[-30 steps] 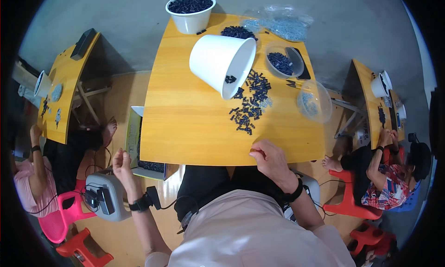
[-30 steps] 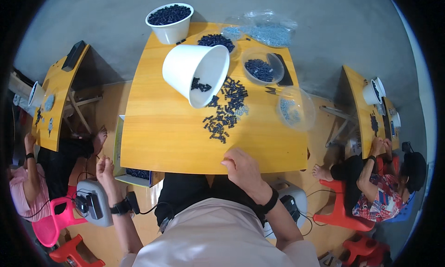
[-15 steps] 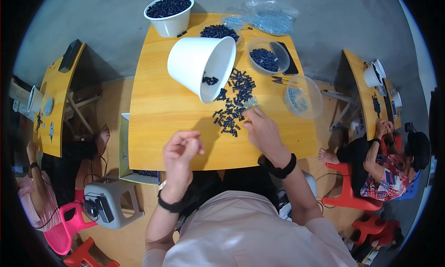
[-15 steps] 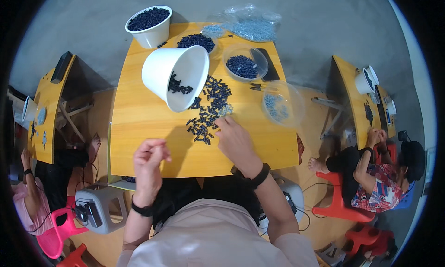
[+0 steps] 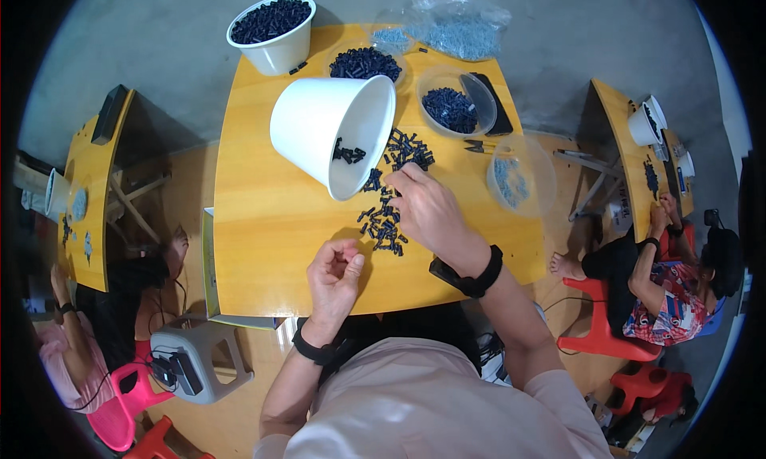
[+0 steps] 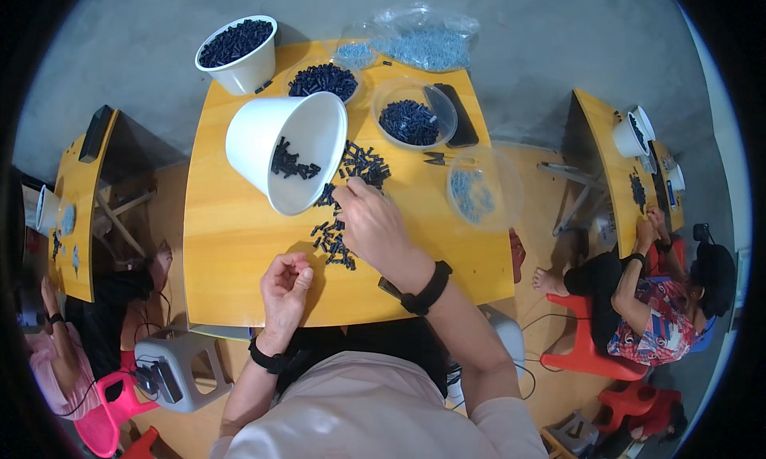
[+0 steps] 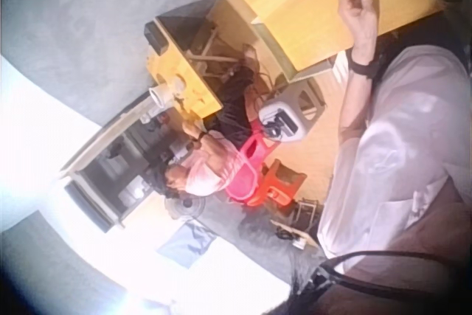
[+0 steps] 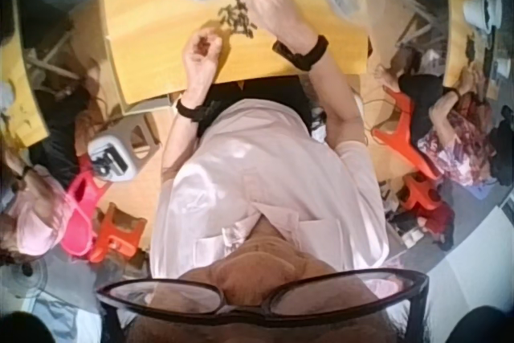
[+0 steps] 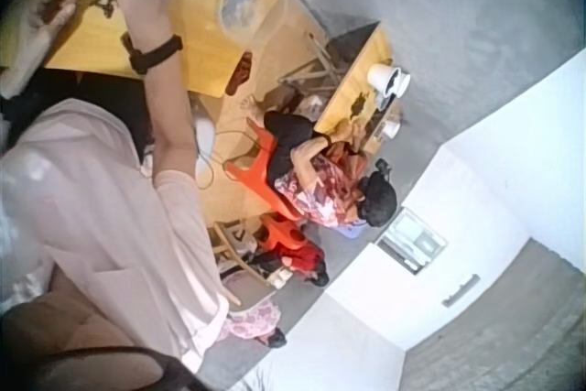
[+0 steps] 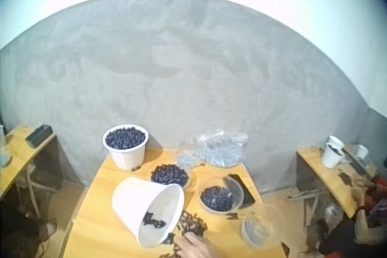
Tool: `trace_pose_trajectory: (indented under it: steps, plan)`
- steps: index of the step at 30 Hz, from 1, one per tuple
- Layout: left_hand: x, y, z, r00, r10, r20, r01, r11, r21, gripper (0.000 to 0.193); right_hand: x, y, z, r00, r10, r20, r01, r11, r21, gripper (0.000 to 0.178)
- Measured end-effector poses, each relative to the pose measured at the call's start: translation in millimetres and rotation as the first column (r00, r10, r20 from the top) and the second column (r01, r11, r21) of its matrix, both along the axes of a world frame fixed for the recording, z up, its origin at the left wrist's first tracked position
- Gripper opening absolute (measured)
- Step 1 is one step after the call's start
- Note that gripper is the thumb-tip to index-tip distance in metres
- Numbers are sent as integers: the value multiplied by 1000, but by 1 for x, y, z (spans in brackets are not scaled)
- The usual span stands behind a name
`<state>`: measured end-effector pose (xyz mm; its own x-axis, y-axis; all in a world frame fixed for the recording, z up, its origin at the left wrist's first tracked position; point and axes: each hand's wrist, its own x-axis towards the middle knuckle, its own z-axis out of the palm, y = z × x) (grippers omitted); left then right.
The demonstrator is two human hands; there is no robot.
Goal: Assembling small plastic components by inserting colored pins into black connectors.
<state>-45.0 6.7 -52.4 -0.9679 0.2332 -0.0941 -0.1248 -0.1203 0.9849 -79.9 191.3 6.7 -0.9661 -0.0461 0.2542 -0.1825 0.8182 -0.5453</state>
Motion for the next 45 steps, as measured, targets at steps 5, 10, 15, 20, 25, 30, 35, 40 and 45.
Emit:
trace_pose_trajectory:
  steps: [5,10,15,20,25,30,35,40,45]
  plan:
    - [2,-3,-5,999,-2,-55,-3,996,-89,12,-22,0,-1,996,38,79,-36,999,-28,23]
    - [-1,-4,-4,993,-23,-115,4,988,-157,11,-54,-10,-2,986,165,-31,-164,986,30,29]
    - [0,-2,-5,994,-30,-107,13,987,-158,11,-91,-31,-19,977,197,-84,-181,969,166,29]
    - [1,-3,2,989,-48,-141,22,984,-174,9,-112,-51,-39,980,200,-26,-170,889,424,36]
    - [2,-4,-5,989,-69,-130,52,990,-130,20,-112,-50,-57,922,264,-282,-185,943,278,31]
    - [-2,0,4,993,64,-99,-67,997,-36,46,-104,-50,-56,931,264,-252,-206,950,234,17]
    - [-21,0,9,987,107,-118,-114,992,-50,64,-91,-41,-54,950,230,-213,-168,947,274,13]
    - [-27,3,10,994,96,-60,-98,994,-41,60,-77,-33,-54,961,213,-177,-169,957,237,15]
    - [-22,7,12,992,105,-70,-107,994,-30,59,-58,-34,-45,956,254,-149,-221,953,208,18]
